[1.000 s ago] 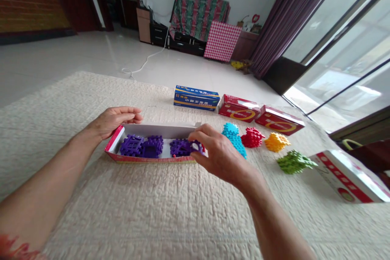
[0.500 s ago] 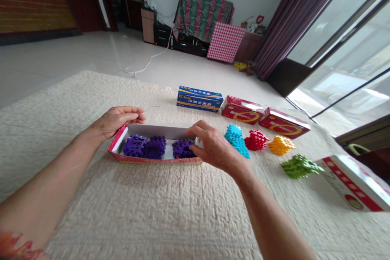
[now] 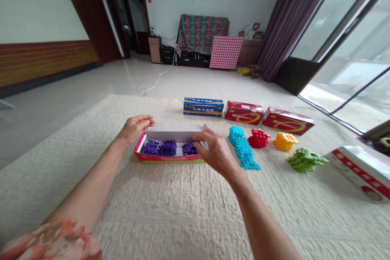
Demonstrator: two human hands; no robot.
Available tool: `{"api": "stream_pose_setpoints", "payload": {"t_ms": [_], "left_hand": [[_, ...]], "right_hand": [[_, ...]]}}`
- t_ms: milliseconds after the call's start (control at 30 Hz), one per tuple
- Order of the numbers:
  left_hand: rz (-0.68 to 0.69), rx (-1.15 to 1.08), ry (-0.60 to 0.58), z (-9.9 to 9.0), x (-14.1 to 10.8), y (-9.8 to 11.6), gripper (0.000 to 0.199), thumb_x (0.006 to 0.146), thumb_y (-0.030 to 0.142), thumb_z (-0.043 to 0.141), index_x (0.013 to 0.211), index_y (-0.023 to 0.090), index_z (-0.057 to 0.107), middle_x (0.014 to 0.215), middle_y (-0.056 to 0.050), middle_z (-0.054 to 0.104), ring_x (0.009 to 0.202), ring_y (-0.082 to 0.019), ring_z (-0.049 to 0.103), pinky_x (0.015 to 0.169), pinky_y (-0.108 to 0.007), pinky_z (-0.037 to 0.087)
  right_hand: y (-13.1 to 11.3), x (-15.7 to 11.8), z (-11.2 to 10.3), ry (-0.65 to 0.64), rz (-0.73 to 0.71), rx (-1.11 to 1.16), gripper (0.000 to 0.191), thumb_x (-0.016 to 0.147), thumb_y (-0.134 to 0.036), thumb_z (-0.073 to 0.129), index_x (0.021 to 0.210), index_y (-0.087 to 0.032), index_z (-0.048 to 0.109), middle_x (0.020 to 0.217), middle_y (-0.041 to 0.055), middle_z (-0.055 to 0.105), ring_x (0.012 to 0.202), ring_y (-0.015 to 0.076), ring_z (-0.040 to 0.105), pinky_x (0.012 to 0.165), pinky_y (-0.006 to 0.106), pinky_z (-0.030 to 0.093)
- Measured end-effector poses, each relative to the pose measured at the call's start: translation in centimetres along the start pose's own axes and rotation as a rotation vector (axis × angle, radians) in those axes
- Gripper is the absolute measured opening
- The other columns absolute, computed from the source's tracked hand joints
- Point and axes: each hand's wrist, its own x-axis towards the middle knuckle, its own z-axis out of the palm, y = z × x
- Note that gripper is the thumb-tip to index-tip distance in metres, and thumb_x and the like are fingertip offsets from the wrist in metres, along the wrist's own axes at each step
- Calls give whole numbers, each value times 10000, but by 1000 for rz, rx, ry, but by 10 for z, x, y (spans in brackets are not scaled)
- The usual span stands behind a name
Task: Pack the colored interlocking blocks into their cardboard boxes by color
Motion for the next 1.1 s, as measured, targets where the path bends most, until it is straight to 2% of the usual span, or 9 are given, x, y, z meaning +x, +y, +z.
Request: {"api": "stream_pose_setpoints", "payload": {"t_ms": [100, 200, 333, 467, 600, 800, 1100], "left_hand": [[18, -13, -28, -1, -2, -7, 306, 650, 320, 722, 915, 167, 724, 837, -66, 747, 788, -181, 690, 739, -282, 491], [17, -53, -20, -1, -2, -14, 323, 668, 340, 720, 944, 172, 721, 858, -64, 749, 791, -180, 692, 738, -281, 497], [5, -91, 8, 0, -1, -17, 329, 666, 350, 724, 941, 169, 720, 864, -74, 751, 798, -191, 693, 742, -292, 501], [0, -92, -3, 2, 1, -17, 301, 672, 329, 705, 922, 162, 724, 843, -75, 750, 788, -188, 691, 744, -294, 497], [-25, -117, 4, 3, 4, -19, 290, 661, 297, 691, 911, 154, 722, 804, -60, 744, 752, -174, 685, 745, -299, 509], [-27, -117, 17, 5, 6, -22, 290, 665, 264, 671, 920, 137, 721, 783, -54, 736, 729, -163, 680, 750, -303, 513], [-26, -135, 22, 5, 5, -22, 264, 668, 247, 654, 899, 137, 720, 763, -44, 732, 707, -154, 674, 747, -298, 514]], "right_hand": [[-23, 25, 11, -222, -37, -62, 133, 792, -164, 605, 865, -192, 714, 837, 33, 682, 738, 136, 623, 687, 261, 458], [-36, 48, 33, -388, -39, -185, 136, 754, -165, 624, 829, -198, 733, 782, 28, 700, 675, 134, 618, 617, 247, 420], [-39, 68, 62, -541, -52, -378, 170, 733, -241, 648, 858, -206, 758, 733, 63, 715, 653, 198, 643, 548, 280, 390], [-35, 75, 78, -641, -48, -503, 244, 742, -275, 634, 935, -209, 770, 741, 98, 724, 662, 243, 667, 523, 299, 394], [-30, 76, 85, -680, -9, -550, 264, 750, -239, 610, 967, -229, 760, 799, 87, 745, 709, 226, 679, 557, 281, 415], [-27, 74, 91, -672, 26, -579, 262, 772, -233, 568, 951, -212, 759, 845, 100, 752, 757, 236, 685, 586, 284, 406], [-35, 78, 91, -640, 97, -615, 287, 839, -209, 508, 1005, -199, 742, 885, 129, 754, 797, 258, 697, 600, 299, 382]]}}
